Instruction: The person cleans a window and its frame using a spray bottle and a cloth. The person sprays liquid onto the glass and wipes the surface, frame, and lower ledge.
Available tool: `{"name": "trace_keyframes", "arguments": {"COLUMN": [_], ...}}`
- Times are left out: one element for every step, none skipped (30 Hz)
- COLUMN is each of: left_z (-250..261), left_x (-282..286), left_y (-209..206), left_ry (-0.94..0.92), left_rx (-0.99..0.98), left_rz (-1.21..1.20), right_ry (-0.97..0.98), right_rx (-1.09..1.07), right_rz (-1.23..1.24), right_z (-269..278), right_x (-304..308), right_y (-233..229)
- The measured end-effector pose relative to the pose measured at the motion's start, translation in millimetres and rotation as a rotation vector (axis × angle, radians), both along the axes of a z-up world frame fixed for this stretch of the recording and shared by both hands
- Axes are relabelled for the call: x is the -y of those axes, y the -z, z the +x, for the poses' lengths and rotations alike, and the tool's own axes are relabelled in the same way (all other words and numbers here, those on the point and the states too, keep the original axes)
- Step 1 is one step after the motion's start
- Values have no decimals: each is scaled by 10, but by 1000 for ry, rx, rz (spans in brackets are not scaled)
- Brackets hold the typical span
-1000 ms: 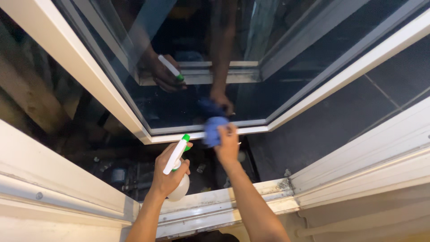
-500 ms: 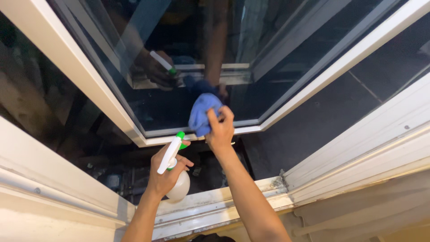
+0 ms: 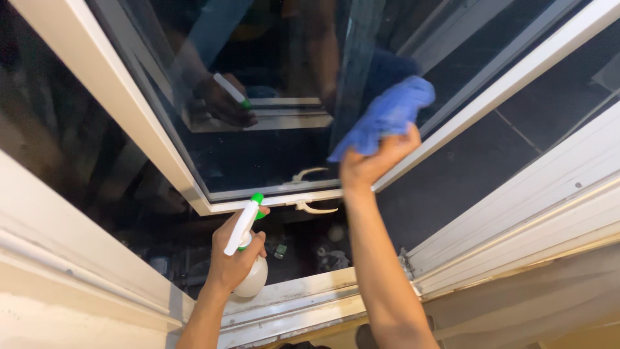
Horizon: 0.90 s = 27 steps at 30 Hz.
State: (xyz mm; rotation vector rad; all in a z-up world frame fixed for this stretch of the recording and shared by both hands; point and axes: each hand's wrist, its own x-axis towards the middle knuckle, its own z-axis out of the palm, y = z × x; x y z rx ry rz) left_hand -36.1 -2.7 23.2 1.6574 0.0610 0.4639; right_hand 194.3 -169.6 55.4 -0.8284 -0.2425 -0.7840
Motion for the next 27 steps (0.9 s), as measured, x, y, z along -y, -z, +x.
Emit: {"name": "trace_keyframes", "arguments": {"left_z": [-20,-29,-22,-25,-33,-41,-55,-65,-72,-75,-75,-74,-69,-69,-65,-54,-44,-26,-8,19,52,63,67,84,77,66,83], "left_x": [-7,-18,-25,-24,-17,-20,-24,-27,-31,-34,-37,-30,-22,-12,-2,11,28,45,68,98,120,143,167,181,198,205,196], "left_y": [-3,-12,-21,-21,-21,-32,-46,-62,-74,-79,-80,-81,-82,-76,-73,-76,-83,-92,-104,-124,-144,-144,-138,-144,-144,-137,-136], "left_ry": [0,2,0,5,10,5,0,-4,-3,-2,0,7,13,24,32,37,43,50,57,66,82,101,120,116,112,102,109], "left_rx": [-1,-1,16,25,34,34,35,35,26,18,10,21,33,41,31,21,12,17,22,28,51,68,85,81,77,68,51], "left_rz": [-19,-35,-27,-18,-9,-11,-14,-16,-19,-24,-29,-23,-18,-14,-16,-18,-19,-14,-8,-1,-9,-21,-34,-22,-11,-3,3], "right_ry": [395,795,711,627,503,373,406,440,473,507,540,556,571,627,684,613,543,474,567,657,624,585,485,388,458,520,551], "right_rx": [189,380,404,417,316,219,163,106,49,-1,-50,-41,-31,-67,-104,-64,-25,17,120,223,291,356,243,141,151,161,47], "right_rz": [-469,-933,-1005,-1078,-1215,-1342,-1358,-1373,-1388,-1300,-1212,-1065,-917,-892,-866,-790,-714,-636,-775,-914,-1041,-1171,-1235,-1285,-1279,-1276,-1257], "right_z": [-155,-316,-403,-467,-503,-491,-447,-383,-297,-194,-122,-45,50,104,128,130,116,63,-32,-115,-200,-306,-357,-325,-308,-290,-225], "right_x": [-87,-167,-322,-381,-318,-267,-171,-17,136,301,448,540,602,678,714,664,560,429,282,140,3,-73,-89,-90,22,181,339], "right_y": [-21,30,127,290,492,702,908,1089,1225,1295,1314,1266,1138,962,761,564,387,261,207,194,245,376,524,655,803,949,1050]}}
